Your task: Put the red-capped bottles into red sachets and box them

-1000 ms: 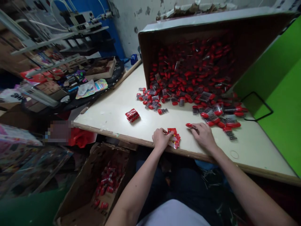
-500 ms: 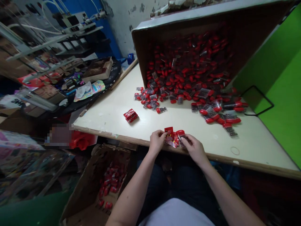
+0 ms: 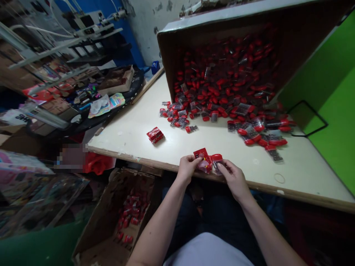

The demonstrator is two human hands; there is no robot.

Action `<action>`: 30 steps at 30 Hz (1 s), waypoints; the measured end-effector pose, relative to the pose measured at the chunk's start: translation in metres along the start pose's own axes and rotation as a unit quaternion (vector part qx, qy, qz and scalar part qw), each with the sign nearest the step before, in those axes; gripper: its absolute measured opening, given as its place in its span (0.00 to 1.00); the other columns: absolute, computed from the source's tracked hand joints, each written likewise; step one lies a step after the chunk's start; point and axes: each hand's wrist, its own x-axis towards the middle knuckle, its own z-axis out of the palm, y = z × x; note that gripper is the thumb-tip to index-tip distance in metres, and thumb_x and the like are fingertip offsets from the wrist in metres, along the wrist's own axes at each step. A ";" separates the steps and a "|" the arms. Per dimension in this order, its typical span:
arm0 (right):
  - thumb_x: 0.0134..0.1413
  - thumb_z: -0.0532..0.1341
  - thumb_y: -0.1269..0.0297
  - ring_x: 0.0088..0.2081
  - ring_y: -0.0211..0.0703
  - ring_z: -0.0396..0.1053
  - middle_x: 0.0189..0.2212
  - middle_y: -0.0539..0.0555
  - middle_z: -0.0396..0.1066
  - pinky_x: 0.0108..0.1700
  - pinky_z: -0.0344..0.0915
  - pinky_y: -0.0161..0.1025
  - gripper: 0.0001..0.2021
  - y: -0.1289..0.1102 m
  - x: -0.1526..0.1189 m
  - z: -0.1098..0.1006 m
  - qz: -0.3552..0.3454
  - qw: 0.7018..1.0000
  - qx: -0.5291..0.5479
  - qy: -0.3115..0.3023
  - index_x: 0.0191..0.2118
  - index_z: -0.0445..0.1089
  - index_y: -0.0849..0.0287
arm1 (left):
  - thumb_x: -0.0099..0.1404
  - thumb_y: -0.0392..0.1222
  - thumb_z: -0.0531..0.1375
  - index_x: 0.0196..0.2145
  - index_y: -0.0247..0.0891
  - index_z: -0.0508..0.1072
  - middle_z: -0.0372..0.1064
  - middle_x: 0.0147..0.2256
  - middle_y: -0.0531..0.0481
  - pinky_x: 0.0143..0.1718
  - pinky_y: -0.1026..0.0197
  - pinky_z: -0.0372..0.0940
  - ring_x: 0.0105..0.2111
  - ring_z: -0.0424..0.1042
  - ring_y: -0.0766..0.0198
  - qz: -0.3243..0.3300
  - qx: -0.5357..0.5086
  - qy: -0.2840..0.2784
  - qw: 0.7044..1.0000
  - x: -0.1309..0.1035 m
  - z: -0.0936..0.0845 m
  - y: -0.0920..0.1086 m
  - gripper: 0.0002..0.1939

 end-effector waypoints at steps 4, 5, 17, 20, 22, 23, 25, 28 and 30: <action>0.54 0.59 0.53 0.33 0.44 0.70 0.34 0.53 0.73 0.36 0.69 0.38 0.14 -0.006 -0.010 -0.002 0.004 0.999 0.039 -0.001 0.40 0.70 0.57 | 0.45 0.44 0.68 0.14 0.34 0.63 0.60 0.15 0.55 0.22 0.67 0.50 0.17 0.57 0.73 -0.001 -0.066 -0.001 0.998 -0.005 0.001 0.006 0.17; 0.54 0.59 0.53 0.33 0.44 0.69 0.34 0.53 0.73 0.36 0.69 0.38 0.14 -0.007 -0.013 -0.002 0.005 0.999 0.044 -0.004 0.40 0.70 0.57 | 0.45 0.44 0.68 0.14 0.34 0.63 0.60 0.15 0.55 0.22 0.67 0.50 0.17 0.57 0.74 -0.004 -0.079 0.000 0.997 -0.006 0.001 0.007 0.18; 0.55 0.58 0.54 0.34 0.43 0.70 0.39 0.55 0.73 0.35 0.70 0.38 0.15 -0.017 -0.030 0.005 0.015 0.995 0.101 -0.018 0.45 0.69 0.58 | 0.43 0.43 0.70 0.23 0.32 0.69 0.71 0.23 0.48 0.25 0.65 0.58 0.21 0.66 0.70 -0.068 -0.175 -0.023 0.982 -0.024 0.006 0.024 0.16; 0.55 0.59 0.55 0.34 0.43 0.71 0.39 0.54 0.73 0.36 0.71 0.38 0.14 -0.022 -0.033 0.005 0.004 0.994 0.103 -0.028 0.44 0.69 0.57 | 0.45 0.40 0.70 0.30 0.31 0.72 0.73 0.28 0.46 0.28 0.65 0.60 0.26 0.70 0.68 -0.096 -0.223 -0.051 0.969 -0.032 0.008 0.028 0.16; 0.55 0.59 0.55 0.35 0.43 0.72 0.40 0.53 0.73 0.37 0.71 0.39 0.14 -0.024 -0.035 0.005 -0.004 0.995 0.089 -0.043 0.45 0.69 0.56 | 0.46 0.39 0.69 0.33 0.32 0.73 0.73 0.30 0.47 0.30 0.66 0.61 0.28 0.70 0.68 -0.105 -0.257 -0.062 0.959 -0.036 0.009 0.030 0.16; 0.55 0.59 0.55 0.35 0.44 0.72 0.40 0.53 0.73 0.37 0.72 0.39 0.15 -0.024 -0.036 0.006 -0.007 0.996 0.081 -0.049 0.45 0.69 0.56 | 0.46 0.38 0.69 0.34 0.32 0.73 0.73 0.31 0.48 0.31 0.66 0.62 0.28 0.70 0.69 -0.108 -0.271 -0.070 0.954 -0.038 0.009 0.030 0.16; 0.55 0.59 0.55 0.36 0.45 0.73 0.41 0.54 0.73 0.38 0.72 0.40 0.15 -0.024 -0.037 0.006 -0.011 0.996 0.066 -0.052 0.45 0.69 0.56 | 0.47 0.37 0.69 0.34 0.32 0.73 0.73 0.32 0.48 0.32 0.66 0.62 0.29 0.70 0.69 -0.109 -0.289 -0.090 0.947 -0.041 0.010 0.029 0.15; 0.55 0.59 0.56 0.37 0.46 0.73 0.41 0.54 0.73 0.39 0.72 0.40 0.14 -0.023 -0.037 0.008 -0.021 0.998 0.046 -0.041 0.45 0.69 0.56 | 0.48 0.35 0.68 0.35 0.32 0.74 0.73 0.34 0.47 0.32 0.67 0.62 0.30 0.70 0.69 -0.108 -0.292 -0.114 0.944 -0.044 0.011 0.030 0.14; 0.55 0.59 0.56 0.37 0.46 0.73 0.40 0.54 0.74 0.38 0.72 0.40 0.14 -0.024 -0.036 0.008 -0.025 0.998 0.037 -0.038 0.44 0.69 0.56 | 0.48 0.35 0.67 0.34 0.32 0.74 0.73 0.33 0.46 0.30 0.67 0.61 0.29 0.70 0.69 -0.107 -0.288 -0.110 0.945 -0.046 0.012 0.031 0.13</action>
